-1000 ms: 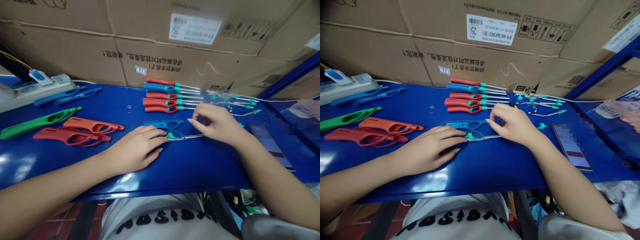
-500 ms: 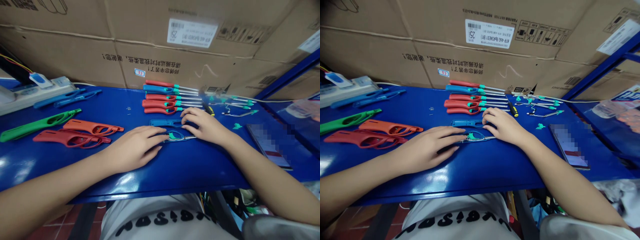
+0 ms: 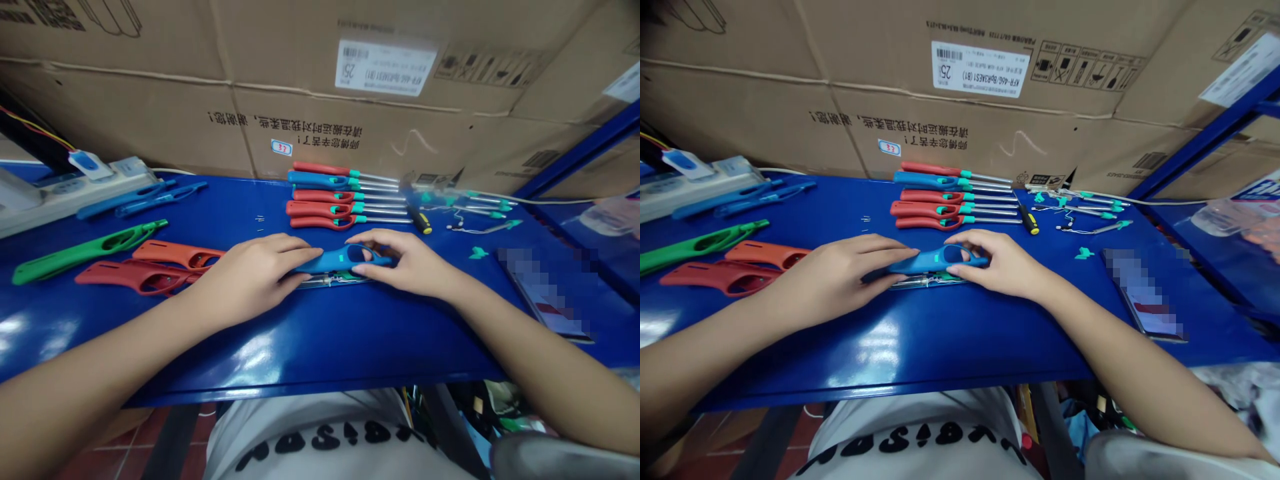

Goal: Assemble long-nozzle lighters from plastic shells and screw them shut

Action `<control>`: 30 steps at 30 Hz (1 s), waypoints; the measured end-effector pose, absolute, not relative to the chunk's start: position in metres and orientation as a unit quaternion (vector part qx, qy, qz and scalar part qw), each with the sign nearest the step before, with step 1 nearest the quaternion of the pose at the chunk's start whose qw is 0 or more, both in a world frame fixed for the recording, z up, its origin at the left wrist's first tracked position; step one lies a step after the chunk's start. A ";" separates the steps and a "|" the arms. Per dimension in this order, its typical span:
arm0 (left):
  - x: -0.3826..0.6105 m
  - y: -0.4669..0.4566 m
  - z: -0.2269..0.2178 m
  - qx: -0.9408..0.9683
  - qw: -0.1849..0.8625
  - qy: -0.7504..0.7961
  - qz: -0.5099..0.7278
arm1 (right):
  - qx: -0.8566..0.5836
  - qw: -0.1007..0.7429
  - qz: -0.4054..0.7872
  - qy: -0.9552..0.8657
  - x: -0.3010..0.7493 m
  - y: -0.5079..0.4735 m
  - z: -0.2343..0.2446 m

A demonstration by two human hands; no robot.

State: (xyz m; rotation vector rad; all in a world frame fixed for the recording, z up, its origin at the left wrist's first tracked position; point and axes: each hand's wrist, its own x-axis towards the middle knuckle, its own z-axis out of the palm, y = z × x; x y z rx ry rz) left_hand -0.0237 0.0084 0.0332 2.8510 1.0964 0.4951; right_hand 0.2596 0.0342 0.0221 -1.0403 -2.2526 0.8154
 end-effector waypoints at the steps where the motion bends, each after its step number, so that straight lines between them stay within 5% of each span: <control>1: -0.024 0.008 0.035 0.922 0.032 0.357 0.145 | -0.364 0.250 0.263 -0.858 0.260 0.034 0.021; 30: -0.023 0.007 0.038 0.918 0.097 0.376 0.084 | -0.317 0.190 0.223 -0.902 0.255 0.034 0.016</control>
